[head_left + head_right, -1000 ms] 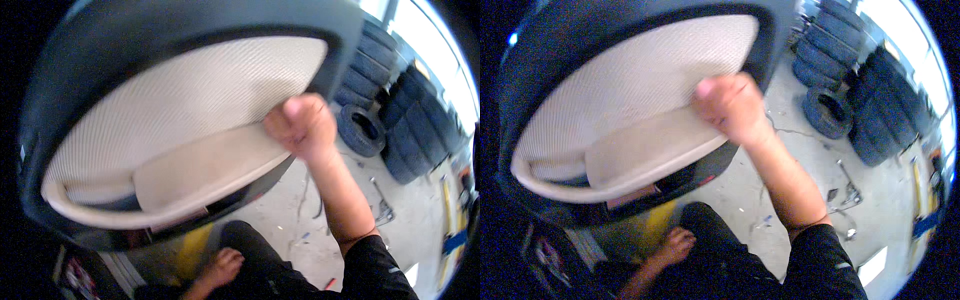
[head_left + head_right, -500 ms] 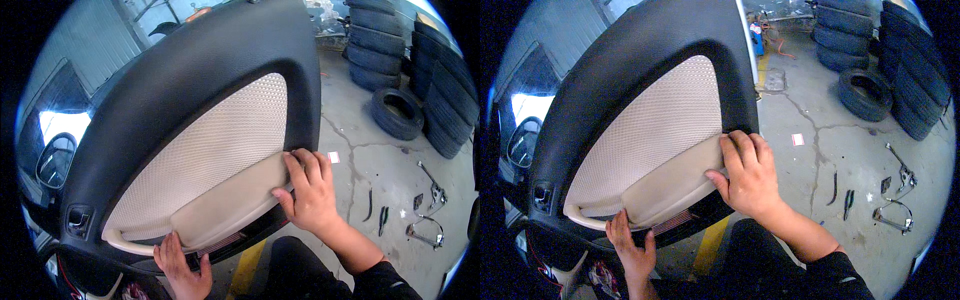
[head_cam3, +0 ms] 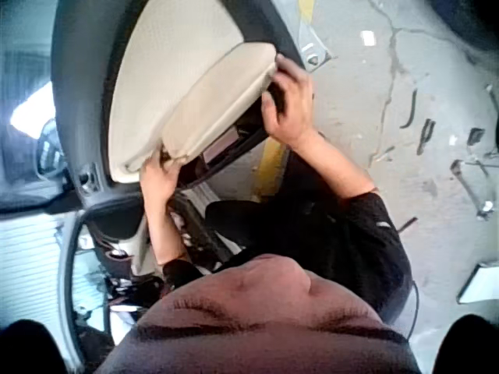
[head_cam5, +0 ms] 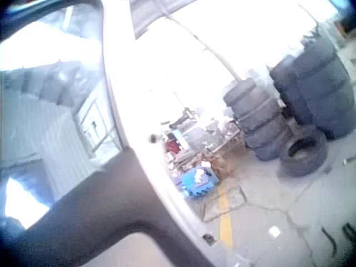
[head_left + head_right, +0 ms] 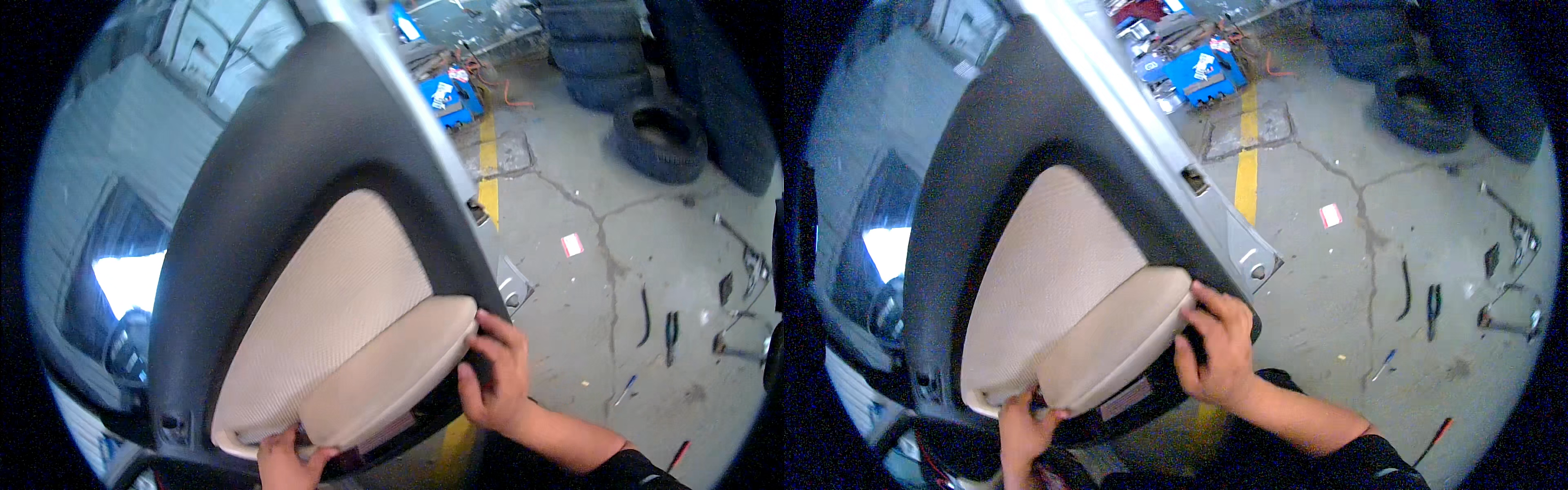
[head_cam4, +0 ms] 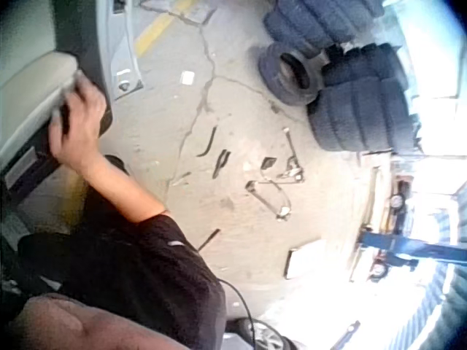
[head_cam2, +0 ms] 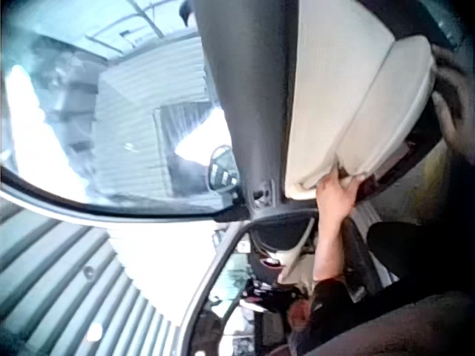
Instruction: The person installs a car door panel by first using a ratchet to tighten screws on the door handle area. They then align and press the beige plastic trim and armrest into place, snapping the components onto the door frame.
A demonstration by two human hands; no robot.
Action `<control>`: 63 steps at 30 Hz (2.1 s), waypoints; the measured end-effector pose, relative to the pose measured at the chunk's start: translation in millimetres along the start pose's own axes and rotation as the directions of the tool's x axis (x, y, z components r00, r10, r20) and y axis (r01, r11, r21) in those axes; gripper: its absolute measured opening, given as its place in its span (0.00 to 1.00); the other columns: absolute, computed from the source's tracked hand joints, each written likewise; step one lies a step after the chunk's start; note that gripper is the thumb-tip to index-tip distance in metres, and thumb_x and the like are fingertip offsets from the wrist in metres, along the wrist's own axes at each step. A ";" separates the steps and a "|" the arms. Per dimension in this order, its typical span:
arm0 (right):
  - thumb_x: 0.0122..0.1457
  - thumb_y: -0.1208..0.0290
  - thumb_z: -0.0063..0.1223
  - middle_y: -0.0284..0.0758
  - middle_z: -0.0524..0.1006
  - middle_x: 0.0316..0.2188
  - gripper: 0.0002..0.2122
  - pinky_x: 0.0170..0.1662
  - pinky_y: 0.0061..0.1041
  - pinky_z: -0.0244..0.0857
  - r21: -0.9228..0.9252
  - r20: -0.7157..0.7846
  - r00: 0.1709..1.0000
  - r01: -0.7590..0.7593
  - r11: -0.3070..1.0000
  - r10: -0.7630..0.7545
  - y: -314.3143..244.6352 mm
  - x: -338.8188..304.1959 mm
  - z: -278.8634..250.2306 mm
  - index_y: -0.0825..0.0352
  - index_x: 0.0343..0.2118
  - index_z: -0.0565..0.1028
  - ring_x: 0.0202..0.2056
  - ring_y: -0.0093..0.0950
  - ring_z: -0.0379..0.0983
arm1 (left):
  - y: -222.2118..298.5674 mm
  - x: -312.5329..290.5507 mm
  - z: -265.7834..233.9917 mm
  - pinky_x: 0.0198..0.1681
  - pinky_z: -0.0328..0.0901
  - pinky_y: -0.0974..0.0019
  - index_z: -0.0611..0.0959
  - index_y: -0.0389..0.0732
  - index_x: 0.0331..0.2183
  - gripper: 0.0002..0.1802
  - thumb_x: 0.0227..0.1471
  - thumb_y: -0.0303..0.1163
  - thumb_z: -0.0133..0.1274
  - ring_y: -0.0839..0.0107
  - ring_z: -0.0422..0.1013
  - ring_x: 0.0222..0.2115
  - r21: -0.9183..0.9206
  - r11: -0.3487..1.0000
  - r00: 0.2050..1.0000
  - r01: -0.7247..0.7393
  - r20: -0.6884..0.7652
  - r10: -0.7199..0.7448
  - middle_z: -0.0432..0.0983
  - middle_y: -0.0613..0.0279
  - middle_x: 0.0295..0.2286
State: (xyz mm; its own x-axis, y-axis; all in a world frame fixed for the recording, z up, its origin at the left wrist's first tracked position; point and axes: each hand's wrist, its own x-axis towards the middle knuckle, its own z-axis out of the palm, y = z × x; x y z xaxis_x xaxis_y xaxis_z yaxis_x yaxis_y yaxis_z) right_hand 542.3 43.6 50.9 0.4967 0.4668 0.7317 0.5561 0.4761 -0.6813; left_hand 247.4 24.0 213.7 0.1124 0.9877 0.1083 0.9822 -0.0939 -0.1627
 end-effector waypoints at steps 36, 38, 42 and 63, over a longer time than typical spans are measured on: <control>0.46 0.66 0.64 0.41 0.79 0.44 0.15 0.44 0.38 0.68 0.435 0.713 0.313 0.504 0.746 -0.627 -87.1 18.3 26.2 0.65 0.37 0.79 0.42 0.38 0.77 | -3.4 -33.9 102.4 0.62 0.49 0.38 0.79 0.33 0.43 0.39 0.39 0.57 0.67 0.53 0.69 0.48 -0.276 0.952 0.909 -0.132 -0.416 0.005 0.76 0.50 0.41; 0.47 0.66 0.65 0.41 0.78 0.46 0.19 0.47 0.39 0.68 0.456 0.759 0.125 0.597 0.660 -0.639 -120.5 33.8 47.1 0.66 0.42 0.78 0.46 0.39 0.75 | -8.9 -47.5 121.9 0.62 0.47 0.38 0.79 0.35 0.46 0.39 0.39 0.55 0.67 0.53 0.65 0.53 -0.353 0.920 0.841 -0.171 -0.539 -0.050 0.72 0.50 0.49; 0.50 0.63 0.67 0.42 0.76 0.50 0.25 0.56 0.41 0.65 0.534 0.831 -0.244 0.602 0.594 -0.499 -178.5 49.0 97.1 0.68 0.50 0.75 0.55 0.42 0.71 | -28.7 -66.1 160.2 0.59 0.57 0.50 0.73 0.35 0.51 0.29 0.51 0.38 0.62 0.57 0.64 0.53 -0.623 0.499 0.404 -0.602 -0.777 -0.483 0.69 0.49 0.50; 0.49 0.57 0.67 0.41 0.78 0.46 0.23 0.64 0.44 0.59 0.684 0.716 -0.503 0.368 0.629 -0.484 -107.0 -27.2 282.9 0.66 0.44 0.80 0.52 0.42 0.74 | -66.6 75.1 326.7 0.62 0.59 0.42 0.70 0.38 0.56 0.40 0.44 0.33 0.70 0.47 0.67 0.58 -0.415 -0.301 0.508 -0.859 -0.614 -0.604 0.70 0.40 0.55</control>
State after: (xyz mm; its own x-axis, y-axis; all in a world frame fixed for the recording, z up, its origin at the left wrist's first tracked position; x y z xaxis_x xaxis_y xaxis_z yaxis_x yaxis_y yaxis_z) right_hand 280.8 190.8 97.4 -0.9962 0.0680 -0.0550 0.0767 0.9815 -0.1755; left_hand 141.2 145.2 -87.7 -0.4439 0.4824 0.7551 -0.3295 -0.8716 0.3631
